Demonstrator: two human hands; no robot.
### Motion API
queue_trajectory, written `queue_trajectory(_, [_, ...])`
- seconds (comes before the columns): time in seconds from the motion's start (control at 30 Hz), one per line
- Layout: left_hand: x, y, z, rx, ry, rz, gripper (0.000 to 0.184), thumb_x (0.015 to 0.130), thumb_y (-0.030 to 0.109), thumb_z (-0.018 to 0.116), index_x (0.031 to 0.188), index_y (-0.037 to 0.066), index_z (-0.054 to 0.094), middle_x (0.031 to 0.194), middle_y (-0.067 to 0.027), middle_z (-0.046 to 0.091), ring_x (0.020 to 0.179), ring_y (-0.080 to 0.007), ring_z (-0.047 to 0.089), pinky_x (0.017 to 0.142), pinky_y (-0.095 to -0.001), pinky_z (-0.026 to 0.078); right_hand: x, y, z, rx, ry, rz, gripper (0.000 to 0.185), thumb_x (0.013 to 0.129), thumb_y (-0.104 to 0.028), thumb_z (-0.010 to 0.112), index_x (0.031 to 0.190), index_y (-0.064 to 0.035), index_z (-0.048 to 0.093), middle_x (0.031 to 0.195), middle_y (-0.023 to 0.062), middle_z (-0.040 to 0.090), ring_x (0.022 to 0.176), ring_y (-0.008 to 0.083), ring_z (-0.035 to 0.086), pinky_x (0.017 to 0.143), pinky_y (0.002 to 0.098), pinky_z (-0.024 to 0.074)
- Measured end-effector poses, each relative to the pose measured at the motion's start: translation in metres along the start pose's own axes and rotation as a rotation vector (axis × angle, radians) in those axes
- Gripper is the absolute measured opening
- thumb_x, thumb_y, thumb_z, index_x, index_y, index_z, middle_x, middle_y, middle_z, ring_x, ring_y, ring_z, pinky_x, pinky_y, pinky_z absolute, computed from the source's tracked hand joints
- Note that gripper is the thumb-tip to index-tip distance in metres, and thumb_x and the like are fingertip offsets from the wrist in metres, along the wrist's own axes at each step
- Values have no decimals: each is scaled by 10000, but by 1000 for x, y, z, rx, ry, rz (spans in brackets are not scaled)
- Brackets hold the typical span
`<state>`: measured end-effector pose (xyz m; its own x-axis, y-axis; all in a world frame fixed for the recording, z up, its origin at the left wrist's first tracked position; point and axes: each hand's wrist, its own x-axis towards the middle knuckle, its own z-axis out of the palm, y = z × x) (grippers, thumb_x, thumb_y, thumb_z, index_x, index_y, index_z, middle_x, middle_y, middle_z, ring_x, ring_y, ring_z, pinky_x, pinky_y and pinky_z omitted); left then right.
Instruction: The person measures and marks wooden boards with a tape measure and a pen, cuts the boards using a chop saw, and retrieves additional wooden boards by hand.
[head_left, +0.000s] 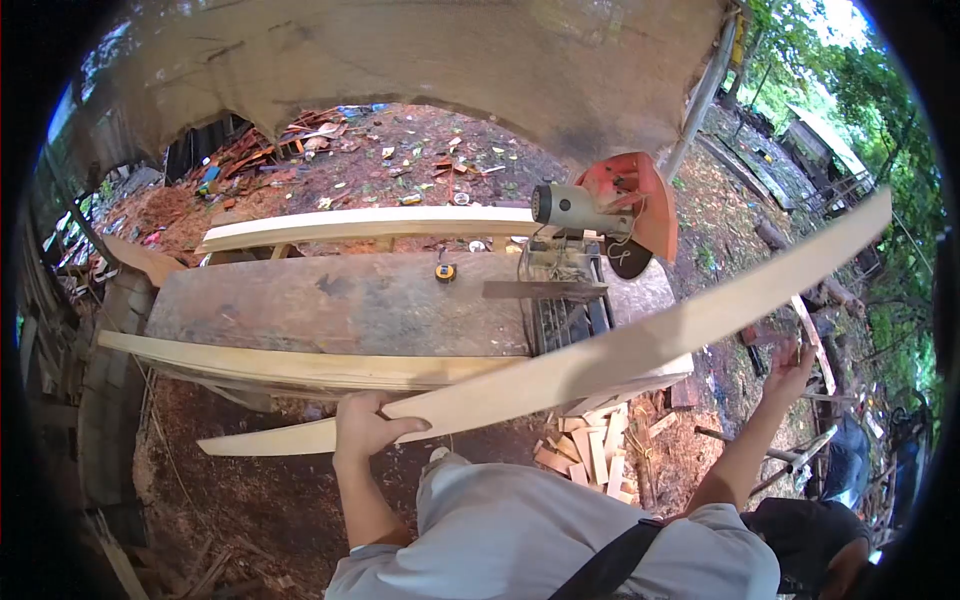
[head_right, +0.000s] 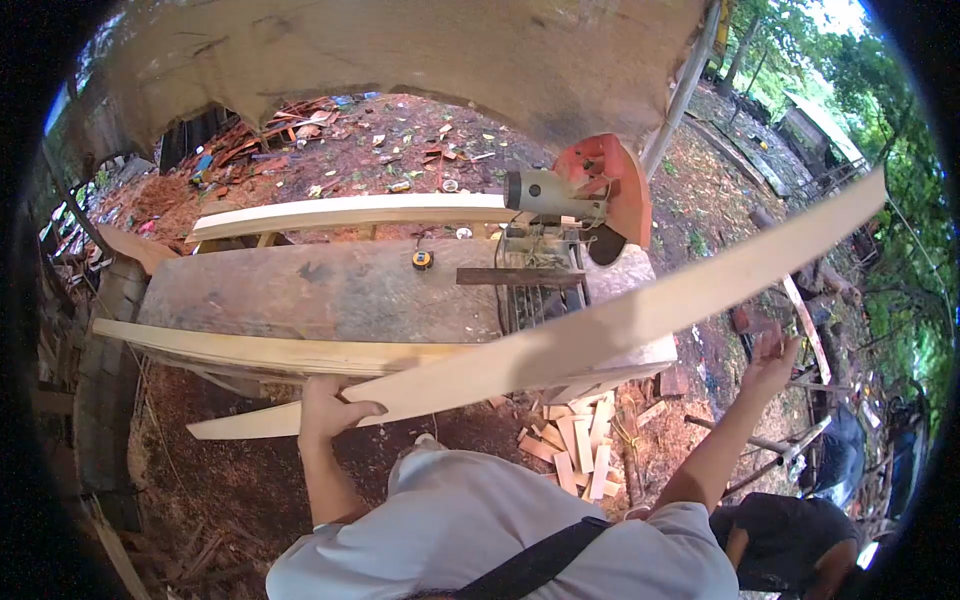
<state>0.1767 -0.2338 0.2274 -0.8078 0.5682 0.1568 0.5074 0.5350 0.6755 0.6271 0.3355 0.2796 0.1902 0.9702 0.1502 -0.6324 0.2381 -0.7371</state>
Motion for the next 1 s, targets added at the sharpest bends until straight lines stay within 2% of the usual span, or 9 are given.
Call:
queue_trajectory(0.03, [-4,14,-6,-19,23,28,632,412,528,935,574,-2,631,574,-164,614,518,-336,613,543,-430,492,-3,2,5,43,-44,74,651,967,-473,605,1356,21,435,1272,192,626,1138,254,617,954,380,513])
queue_trajectory(0.07, [-4,9,-1,-27,18,23,632,412,528,935,574,-2,631,574,-164,614,518,-336,613,543,-430,492,-34,-1,37,98,-17,127,752,968,-530,565,1417,42,375,1262,185,627,1176,298,597,1016,449,479])
queue_trajectory(0.27, [8,0,-7,240,-215,29,715,422,660,878,521,6,606,506,-163,559,502,-345,584,533,-436,480,-57,59,-20,452,-705,233,691,1005,-562,435,1406,0,417,1360,187,541,1235,301,531,1058,481,432])
queue_trajectory(0.33, [26,-12,-5,215,-260,-1,736,439,687,857,537,-1,613,521,-174,567,517,-353,590,547,-441,484,-93,67,-7,323,57,187,578,1039,-486,400,1377,-22,464,1346,182,549,1200,301,549,1052,483,439])
queue_trajectory(0.47, [76,-33,-6,220,-366,-84,747,492,695,835,593,-19,638,574,-206,594,578,-374,615,603,-451,503,-85,122,-63,243,52,287,459,1055,-375,421,1335,-21,504,1236,170,614,1135,309,591,1032,488,458])
queue_trajectory(0.53, [103,-55,-5,231,-434,-94,729,549,678,821,636,-27,661,631,-230,625,640,-395,641,642,-461,514,-87,159,-79,-33,319,446,350,1051,-269,458,1282,-19,539,1158,151,644,1097,291,616,1013,469,483])
queue_trajectory(0.73, [168,-137,8,216,-538,-112,751,652,690,748,729,-55,704,722,-271,659,733,-416,673,688,-476,521,-129,216,-60,-63,331,437,244,1047,-244,469,1113,-57,611,1074,71,672,1029,210,634,930,407,523])
queue_trajectory(0.93, [203,-202,9,241,-627,-210,719,777,660,664,908,-44,723,930,-291,682,928,-412,673,831,-462,516,-130,285,-123,-294,289,409,258,1038,-223,482,1145,-23,604,1110,77,660,1059,221,630,917,408,536])
queue_trajectory(1.0, [205,-216,5,145,-547,-168,710,793,656,646,955,-31,724,960,-291,683,958,-417,667,857,-461,511,-155,291,-88,-288,327,450,266,1033,-211,486,1175,-11,589,1123,83,655,1072,228,626,924,419,535])
